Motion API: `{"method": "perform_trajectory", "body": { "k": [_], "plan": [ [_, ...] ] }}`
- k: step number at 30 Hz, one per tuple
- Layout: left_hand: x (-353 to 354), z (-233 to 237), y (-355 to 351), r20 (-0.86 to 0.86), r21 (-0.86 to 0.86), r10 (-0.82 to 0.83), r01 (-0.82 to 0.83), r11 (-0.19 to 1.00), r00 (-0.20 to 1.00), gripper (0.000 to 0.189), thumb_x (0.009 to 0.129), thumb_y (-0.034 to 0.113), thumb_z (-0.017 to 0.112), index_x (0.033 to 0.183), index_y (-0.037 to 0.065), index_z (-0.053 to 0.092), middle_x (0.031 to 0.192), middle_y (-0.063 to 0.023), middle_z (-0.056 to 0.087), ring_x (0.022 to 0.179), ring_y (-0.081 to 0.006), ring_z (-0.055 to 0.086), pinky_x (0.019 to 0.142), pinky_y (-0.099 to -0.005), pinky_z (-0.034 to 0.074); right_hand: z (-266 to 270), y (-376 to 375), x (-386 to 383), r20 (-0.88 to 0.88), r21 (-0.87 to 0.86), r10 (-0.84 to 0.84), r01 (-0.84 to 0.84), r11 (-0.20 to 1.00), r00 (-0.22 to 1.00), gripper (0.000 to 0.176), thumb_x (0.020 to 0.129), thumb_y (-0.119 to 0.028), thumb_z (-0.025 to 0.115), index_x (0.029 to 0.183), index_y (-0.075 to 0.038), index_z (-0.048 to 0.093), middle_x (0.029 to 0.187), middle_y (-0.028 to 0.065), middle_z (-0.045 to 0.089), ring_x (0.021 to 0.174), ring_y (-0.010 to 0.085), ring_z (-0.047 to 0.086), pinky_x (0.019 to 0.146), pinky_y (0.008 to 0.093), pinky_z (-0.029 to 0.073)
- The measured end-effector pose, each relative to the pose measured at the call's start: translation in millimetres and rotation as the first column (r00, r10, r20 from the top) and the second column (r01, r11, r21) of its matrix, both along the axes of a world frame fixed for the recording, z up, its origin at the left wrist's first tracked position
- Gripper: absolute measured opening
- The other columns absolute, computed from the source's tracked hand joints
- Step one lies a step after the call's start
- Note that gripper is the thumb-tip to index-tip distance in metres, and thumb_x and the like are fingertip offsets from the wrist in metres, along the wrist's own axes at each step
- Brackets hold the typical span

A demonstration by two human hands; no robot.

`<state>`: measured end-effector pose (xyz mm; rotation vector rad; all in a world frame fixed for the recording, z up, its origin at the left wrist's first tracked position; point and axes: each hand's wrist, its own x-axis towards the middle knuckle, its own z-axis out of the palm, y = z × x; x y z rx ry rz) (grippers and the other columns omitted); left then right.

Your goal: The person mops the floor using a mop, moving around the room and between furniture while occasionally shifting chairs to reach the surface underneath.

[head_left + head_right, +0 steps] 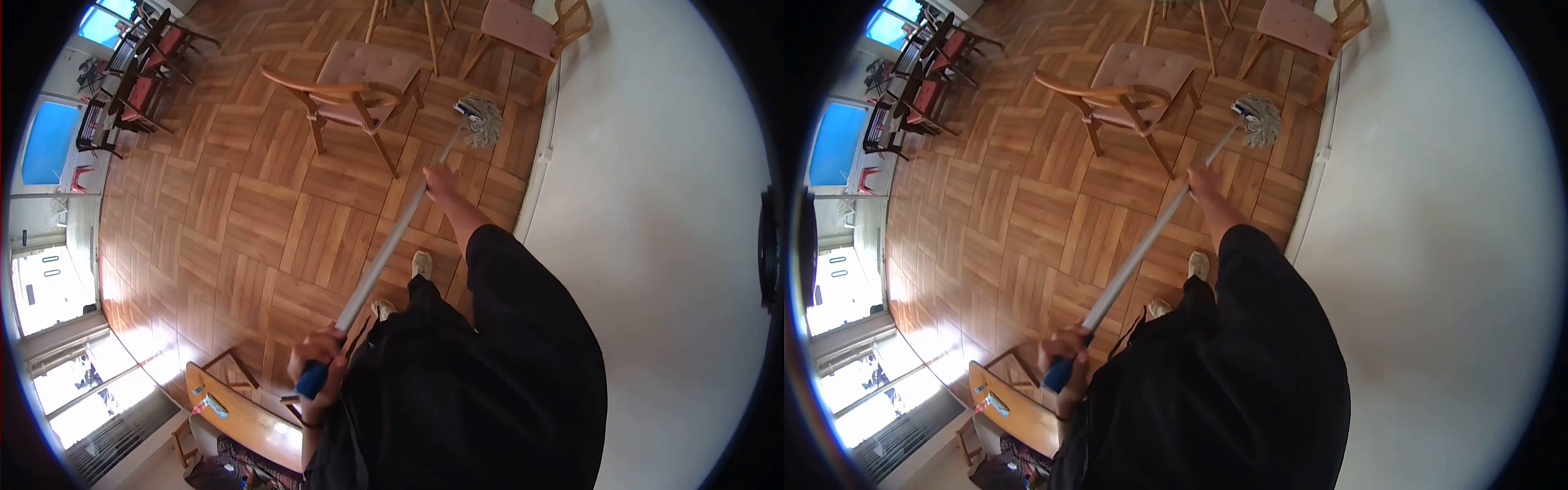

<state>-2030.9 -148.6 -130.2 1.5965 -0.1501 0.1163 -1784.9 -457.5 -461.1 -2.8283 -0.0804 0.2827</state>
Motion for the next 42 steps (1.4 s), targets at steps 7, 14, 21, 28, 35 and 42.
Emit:
{"method": "perform_trajectory", "body": {
  "k": [7,14,21,28,35,42],
  "plan": [
    [-2,62,49,0.193,0.049,0.001,-0.011,0.999,0.981,0.029,0.091,0.029,0.069,0.083,0.011,0.048,0.07,-0.0038,0.06,0.083,-0.0242,0.065,0.096,-0.0487,0.044,69,51,-44,-0.016,0.261,-0.044,0.047,0.964,0.999,0.038,0.084,-0.043,0.073,0.089,-0.006,0.063,0.107,0.0163,0.062,0.104,0.0369,0.062,0.085,0.0462,0.052],
    [-41,106,179,0.601,-0.037,0.071,-0.061,0.997,0.796,0.046,0.093,0.054,0.06,0.077,0.015,0.042,0.061,0.0012,0.05,0.069,-0.0142,0.054,0.098,-0.0523,0.035,123,151,-137,-0.068,0.457,0.199,-0.147,0.877,0.978,0.04,0.086,-0.044,0.074,0.077,-0.006,0.066,0.083,0.0134,0.06,0.082,0.0314,0.062,0.071,0.0461,0.047],
    [-18,130,185,0.798,-0.117,-0.234,0.523,0.844,0.555,0.041,0.09,0.039,0.068,0.071,0.014,0.042,0.056,0.0009,0.048,0.06,-0.0152,0.051,0.078,-0.047,0.043,117,184,-178,0.185,0.417,0.345,-0.391,0.82,0.92,0.04,0.098,-0.039,0.055,0.07,-0.011,0.063,0.073,0.0068,0.061,0.08,0.0291,0.062,0.087,0.0455,0.039],
    [44,69,93,0.814,-0.203,-0.246,0.655,0.728,0.526,0.042,0.087,0.024,0.075,0.066,0.013,0.041,0.052,0.0006,0.045,0.051,-0.0162,0.048,0.057,-0.0418,0.051,83,72,-90,0.104,0.282,0.227,-0.247,0.927,0.968,0.04,0.095,-0.044,0.058,0.073,-0.011,0.064,0.077,0.0062,0.062,0.083,0.0296,0.064,0.081,0.0435,0.044],
    [123,30,-24,0.307,-0.309,-0.289,0.382,0.871,0.907,0.023,0.078,-0.006,0.073,0.076,0.006,0.053,0.069,-0.0074,0.06,0.067,-0.0236,0.062,0.073,-0.0407,0.052,40,-76,38,-0.149,-0.041,0.009,-0.016,0.999,0.989,0.032,0.084,-0.045,0.07,0.101,-0.019,0.065,0.099,0.0101,0.066,0.098,0.0326,0.064,0.079,0.046,0.05],
    [132,36,-14,0.281,-0.306,-0.277,0.36,0.881,0.919,0.021,0.078,-0.005,0.074,0.076,0.005,0.055,0.067,-0.0088,0.062,0.071,-0.0245,0.065,0.08,-0.0442,0.052,18,-100,72,-0.31,-0.006,0.191,-0.203,0.979,0.931,0.04,0.081,-0.047,0.071,0.105,-0.016,0.065,0.102,0.0121,0.066,0.098,0.0344,0.065,0.081,0.0498,0.05]
  ]
}}
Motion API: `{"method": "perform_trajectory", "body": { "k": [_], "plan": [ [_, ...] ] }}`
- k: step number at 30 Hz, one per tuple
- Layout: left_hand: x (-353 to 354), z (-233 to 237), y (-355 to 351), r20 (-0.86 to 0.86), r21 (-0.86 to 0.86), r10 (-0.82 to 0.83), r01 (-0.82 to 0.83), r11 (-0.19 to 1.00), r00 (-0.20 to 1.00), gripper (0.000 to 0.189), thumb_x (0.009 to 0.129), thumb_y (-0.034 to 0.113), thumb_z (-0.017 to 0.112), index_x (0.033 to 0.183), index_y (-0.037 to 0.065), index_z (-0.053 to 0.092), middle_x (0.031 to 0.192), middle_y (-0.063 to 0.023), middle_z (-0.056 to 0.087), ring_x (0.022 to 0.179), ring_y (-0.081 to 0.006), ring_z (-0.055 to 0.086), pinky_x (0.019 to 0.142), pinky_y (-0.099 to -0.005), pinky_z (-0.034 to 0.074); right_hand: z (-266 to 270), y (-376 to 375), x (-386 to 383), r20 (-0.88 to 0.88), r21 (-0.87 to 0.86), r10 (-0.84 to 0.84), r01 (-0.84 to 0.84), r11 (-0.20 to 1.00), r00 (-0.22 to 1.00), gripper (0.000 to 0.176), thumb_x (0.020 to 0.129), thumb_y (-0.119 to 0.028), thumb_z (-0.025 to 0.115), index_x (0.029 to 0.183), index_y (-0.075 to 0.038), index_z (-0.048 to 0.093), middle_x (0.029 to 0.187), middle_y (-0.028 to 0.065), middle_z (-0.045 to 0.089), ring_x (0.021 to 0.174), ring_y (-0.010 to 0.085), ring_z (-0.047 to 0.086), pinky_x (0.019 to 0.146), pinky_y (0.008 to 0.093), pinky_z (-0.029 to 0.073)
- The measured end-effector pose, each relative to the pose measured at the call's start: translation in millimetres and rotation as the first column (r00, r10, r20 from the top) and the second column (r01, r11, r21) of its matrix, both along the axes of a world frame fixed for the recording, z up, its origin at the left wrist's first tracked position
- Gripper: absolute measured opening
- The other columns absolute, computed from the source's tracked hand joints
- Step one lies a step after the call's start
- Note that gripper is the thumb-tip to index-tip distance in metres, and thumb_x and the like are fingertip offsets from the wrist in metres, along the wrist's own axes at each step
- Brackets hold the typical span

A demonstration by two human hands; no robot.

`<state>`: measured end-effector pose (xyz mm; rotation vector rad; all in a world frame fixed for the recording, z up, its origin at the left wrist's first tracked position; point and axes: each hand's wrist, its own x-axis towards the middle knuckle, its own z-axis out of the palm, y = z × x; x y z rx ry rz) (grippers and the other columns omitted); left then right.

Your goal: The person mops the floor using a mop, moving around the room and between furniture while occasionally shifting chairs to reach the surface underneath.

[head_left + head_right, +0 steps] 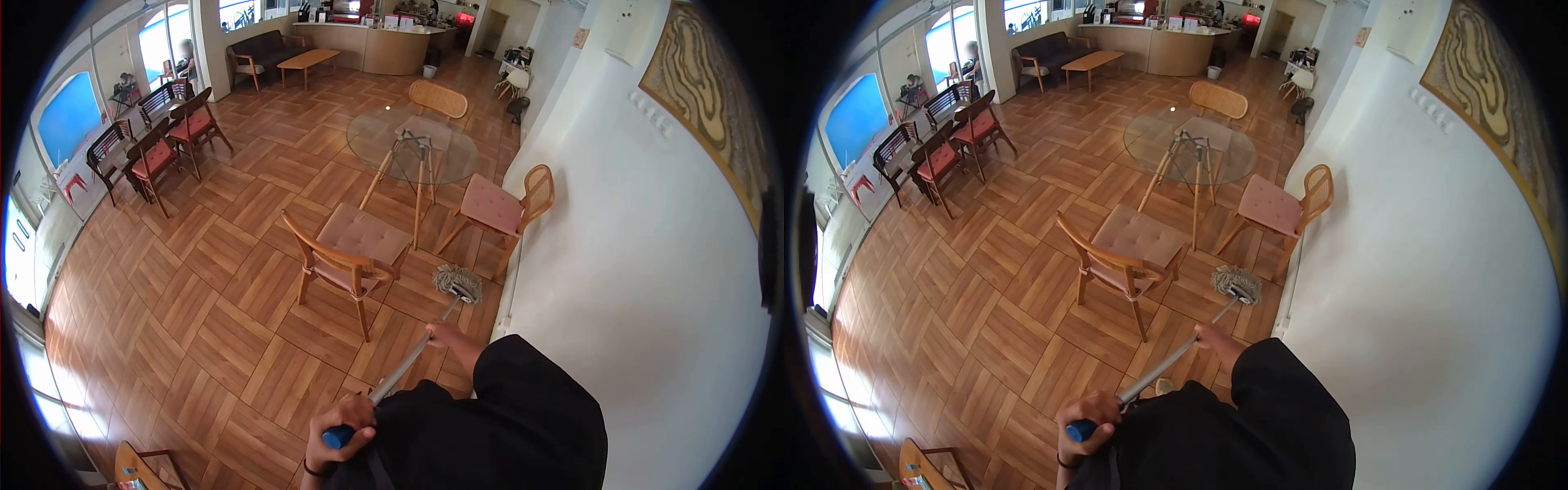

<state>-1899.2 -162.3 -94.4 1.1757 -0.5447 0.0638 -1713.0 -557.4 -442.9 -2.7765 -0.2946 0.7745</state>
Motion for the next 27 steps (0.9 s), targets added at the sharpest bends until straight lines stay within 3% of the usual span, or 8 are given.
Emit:
{"method": "perform_trajectory", "body": {
  "k": [6,10,13,16,17,21,24,27],
  "plan": [
    [-39,44,69,0.091,-0.269,0.416,-0.38,0.885,0.905,0.037,0.086,0.027,0.079,0.093,-0.002,0.056,0.053,-0.0071,0.054,0.041,-0.0221,0.052,0.045,-0.0305,0.044,25,111,-52,0.194,0.269,-0.053,-0.002,0.963,0.98,0.039,0.083,-0.046,0.073,0.093,-0.009,0.064,0.094,0.012,0.065,0.097,0.0314,0.064,0.078,0.0445,0.05],
    [-55,100,130,0.31,-0.18,0.25,-0.201,0.963,0.917,0.029,0.09,0.024,0.073,0.094,0.0,0.055,0.053,-0.007,0.054,0.043,-0.02,0.053,0.044,-0.0298,0.045,63,195,-93,0.194,0.226,0.008,-0.053,0.973,0.981,0.036,0.083,-0.044,0.073,0.083,-0.009,0.065,0.09,0.0114,0.064,0.092,0.0329,0.064,0.074,0.0465,0.05],
    [-45,105,172,0.61,-0.067,-0.063,0.131,0.989,0.79,0.026,0.094,0.022,0.069,0.099,0.002,0.054,0.055,-0.0037,0.054,0.044,-0.0157,0.055,0.045,-0.0288,0.046,64,233,-124,0.189,0.337,-0.028,-0.038,0.941,0.982,0.032,0.083,-0.042,0.072,0.082,-0.011,0.066,0.089,0.0106,0.064,0.088,0.0337,0.065,0.072,0.0472,0.05],
    [-38,101,165,0.64,-0.163,-0.146,0.319,0.934,0.755,0.028,0.091,0.022,0.073,0.093,-0.001,0.057,0.054,-0.0032,0.052,0.042,-0.0153,0.053,0.042,-0.0286,0.044,68,250,-140,0.284,0.41,-0.1,-0.027,0.912,0.954,0.038,0.088,-0.042,0.069,0.074,-0.007,0.062,0.081,0.0114,0.063,0.079,0.0335,0.065,0.068,0.0447,0.05],
    [-34,117,174,0.511,-0.015,-0.362,0.43,0.903,0.779,0.03,0.089,0.021,0.075,0.089,-0.003,0.057,0.053,-0.0095,0.054,0.04,-0.024,0.052,0.045,-0.0331,0.048,83,250,-140,0.31,0.368,-0.153,0.03,0.929,0.938,0.039,0.088,-0.042,0.068,0.073,-0.007,0.062,0.08,0.0109,0.063,0.078,0.0333,0.065,0.068,0.0443,0.05],
    [-21,93,121,0.595,-0.222,-0.07,0.247,0.943,0.8,0.026,0.094,0.017,0.069,0.075,0.005,0.056,0.055,-0.0019,0.053,0.043,-0.0135,0.054,0.041,-0.0253,0.041,80,219,-121,0.374,0.299,-0.25,0.139,0.944,0.893,0.036,0.09,-0.041,0.065,0.073,-0.008,0.064,0.075,0.0124,0.063,0.076,0.0352,0.064,0.069,0.0457,0.051],
    [4,85,97,0.47,-0.096,-0.333,0.422,0.902,0.818,0.024,0.09,0.015,0.073,0.082,0.0,0.056,0.054,-0.0102,0.055,0.043,-0.0237,0.054,0.048,-0.034,0.051,56,176,-93,0.399,0.271,-0.279,0.179,0.946,0.874,0.044,0.092,-0.045,0.06,0.069,-0.008,0.059,0.078,0.013,0.064,0.075,0.0349,0.064,0.068,0.0451,0.05],
    [30,47,60,0.382,-0.106,-0.263,0.325,0.94,0.886,0.024,0.082,0.009,0.075,0.075,0.003,0.053,0.059,-0.0098,0.057,0.052,-0.0244,0.058,0.062,-0.0421,0.053,19,115,-46,0.532,0.24,-0.22,0.103,0.965,0.818,0.043,0.093,-0.044,0.059,0.071,-0.008,0.057,0.075,0.0173,0.061,0.074,0.0385,0.062,0.065,0.0489,0.048]
  ]
}}
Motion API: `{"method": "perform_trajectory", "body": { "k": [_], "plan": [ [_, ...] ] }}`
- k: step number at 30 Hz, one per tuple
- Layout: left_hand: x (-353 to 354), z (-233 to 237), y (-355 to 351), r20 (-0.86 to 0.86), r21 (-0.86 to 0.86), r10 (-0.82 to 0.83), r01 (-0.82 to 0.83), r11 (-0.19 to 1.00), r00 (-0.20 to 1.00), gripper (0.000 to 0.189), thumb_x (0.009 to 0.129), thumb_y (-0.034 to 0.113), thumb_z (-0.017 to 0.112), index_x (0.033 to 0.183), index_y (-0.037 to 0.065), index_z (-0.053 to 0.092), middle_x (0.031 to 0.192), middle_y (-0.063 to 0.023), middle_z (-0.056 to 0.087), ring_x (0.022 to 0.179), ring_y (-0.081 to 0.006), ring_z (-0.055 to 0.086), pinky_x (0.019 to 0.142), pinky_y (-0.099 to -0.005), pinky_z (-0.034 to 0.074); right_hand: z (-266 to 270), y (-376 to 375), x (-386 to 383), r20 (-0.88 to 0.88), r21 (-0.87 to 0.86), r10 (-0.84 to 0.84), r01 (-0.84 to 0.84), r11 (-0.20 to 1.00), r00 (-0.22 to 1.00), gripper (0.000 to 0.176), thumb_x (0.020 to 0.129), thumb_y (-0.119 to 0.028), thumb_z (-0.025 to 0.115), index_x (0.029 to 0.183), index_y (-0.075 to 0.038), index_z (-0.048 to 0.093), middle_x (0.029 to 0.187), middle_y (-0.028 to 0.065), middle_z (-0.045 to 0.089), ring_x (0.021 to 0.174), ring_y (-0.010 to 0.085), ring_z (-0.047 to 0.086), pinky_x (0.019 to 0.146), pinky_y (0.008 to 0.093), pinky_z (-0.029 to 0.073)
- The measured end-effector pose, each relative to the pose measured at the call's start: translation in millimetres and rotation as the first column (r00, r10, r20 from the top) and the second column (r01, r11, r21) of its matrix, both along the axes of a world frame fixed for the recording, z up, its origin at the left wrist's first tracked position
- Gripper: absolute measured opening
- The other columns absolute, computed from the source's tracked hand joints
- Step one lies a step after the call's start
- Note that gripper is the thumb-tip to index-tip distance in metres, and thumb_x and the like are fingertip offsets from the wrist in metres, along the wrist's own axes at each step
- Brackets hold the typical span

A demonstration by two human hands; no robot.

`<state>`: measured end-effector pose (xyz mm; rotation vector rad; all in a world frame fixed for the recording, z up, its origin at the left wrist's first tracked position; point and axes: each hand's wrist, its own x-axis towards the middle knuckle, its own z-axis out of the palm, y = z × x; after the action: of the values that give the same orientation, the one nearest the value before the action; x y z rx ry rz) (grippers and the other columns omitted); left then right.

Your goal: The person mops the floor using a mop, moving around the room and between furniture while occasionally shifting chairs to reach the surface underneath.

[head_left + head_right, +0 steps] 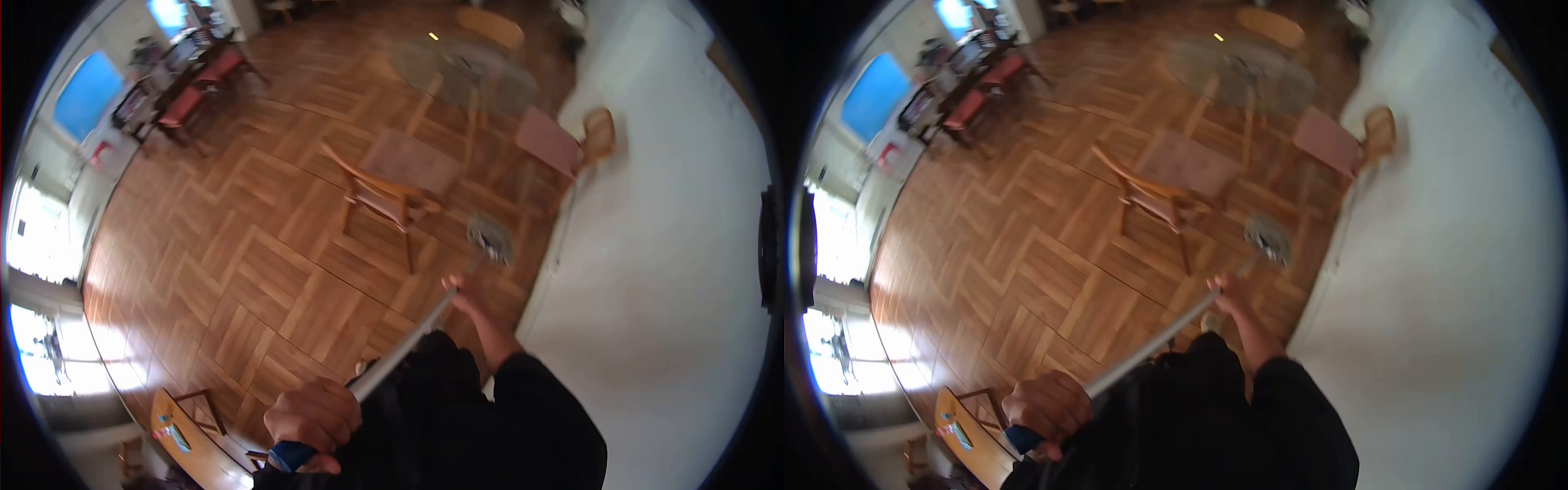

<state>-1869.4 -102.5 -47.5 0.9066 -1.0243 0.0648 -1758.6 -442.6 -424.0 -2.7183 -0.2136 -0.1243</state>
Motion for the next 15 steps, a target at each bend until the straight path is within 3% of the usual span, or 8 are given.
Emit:
{"method": "perform_trajectory", "body": {
  "k": [3,7,8,10,12,15],
  "plan": [
    [32,-24,-63,-0.159,0.113,0.148,-0.131,0.985,0.976,0.027,0.081,0.012,0.077,0.075,0.004,0.052,0.058,-0.0093,0.056,0.053,-0.0251,0.059,0.06,-0.0406,0.053,-10,-69,46,-0.085,0.05,-0.1,0.104,0.993,0.991,0.042,0.093,-0.045,0.06,0.072,-0.009,0.057,0.082,0.0149,0.062,0.08,0.0384,0.062,0.071,0.0488,0.049],
    [65,-68,-140,-0.307,0.365,0.388,-0.269,0.891,0.869,0.025,0.082,0.016,0.077,0.078,0.007,0.054,0.067,-0.0085,0.06,0.07,-0.0274,0.066,0.081,-0.0469,0.054,-26,-154,116,-0.355,-0.087,-0.249,0.234,0.968,0.901,0.031,0.092,-0.042,0.066,0.08,-0.013,0.059,0.102,0.0079,0.061,0.103,0.0291,0.061,0.085,0.0504,0.047],
    [66,-84,-145,-0.339,0.451,0.409,-0.235,0.861,0.847,0.023,0.082,0.017,0.077,0.081,0.009,0.056,0.072,-0.0078,0.062,0.081,-0.0294,0.068,0.093,-0.0513,0.05,-27,-167,128,-0.434,-0.088,-0.28,0.269,0.959,0.856,0.029,0.091,-0.04,0.067,0.082,-0.014,0.06,0.105,0.0068,0.06,0.108,0.0281,0.059,0.089,0.0522,0.046],
    [70,-105,-160,-0.34,0.527,0.418,-0.198,0.826,0.842,0.022,0.081,0.017,0.077,0.081,0.009,0.056,0.074,-0.0075,0.062,0.084,-0.03,0.069,0.096,-0.0527,0.049,-34,-188,140,-0.433,-0.142,-0.305,0.27,0.952,0.848,0.028,0.091,-0.04,0.067,0.085,-0.013,0.061,0.106,0.0097,0.06,0.108,0.0314,0.059,0.092,0.0535,0.045],
    [64,-114,-163,-0.343,0.563,0.406,-0.16,0.81,0.847,0.022,0.081,0.017,0.078,0.081,0.009,0.057,0.075,-0.0069,0.063,0.089,-0.0306,0.069,0.101,-0.0544,0.046,-57,-195,138,-0.326,-0.164,-0.323,0.283,0.945,0.889,0.029,0.091,-0.041,0.067,0.087,-0.012,0.062,0.108,0.0109,0.06,0.108,0.0331,0.059,0.095,0.0524,0.044],
    [51,-95,-135,-0.347,0.526,0.438,-0.215,0.823,0.83,0.023,0.081,0.02,0.078,0.081,0.01,0.057,0.074,-0.007,0.062,0.087,-0.03,0.069,0.099,-0.053,0.047,-55,-169,119,-0.272,-0.087,-0.26,0.245,0.966,0.927,0.031,0.091,-0.041,0.067,0.088,-0.011,0.062,0.11,0.0124,0.059,0.108,0.0343,0.058,0.097,0.0509,0.044]
  ]
}}
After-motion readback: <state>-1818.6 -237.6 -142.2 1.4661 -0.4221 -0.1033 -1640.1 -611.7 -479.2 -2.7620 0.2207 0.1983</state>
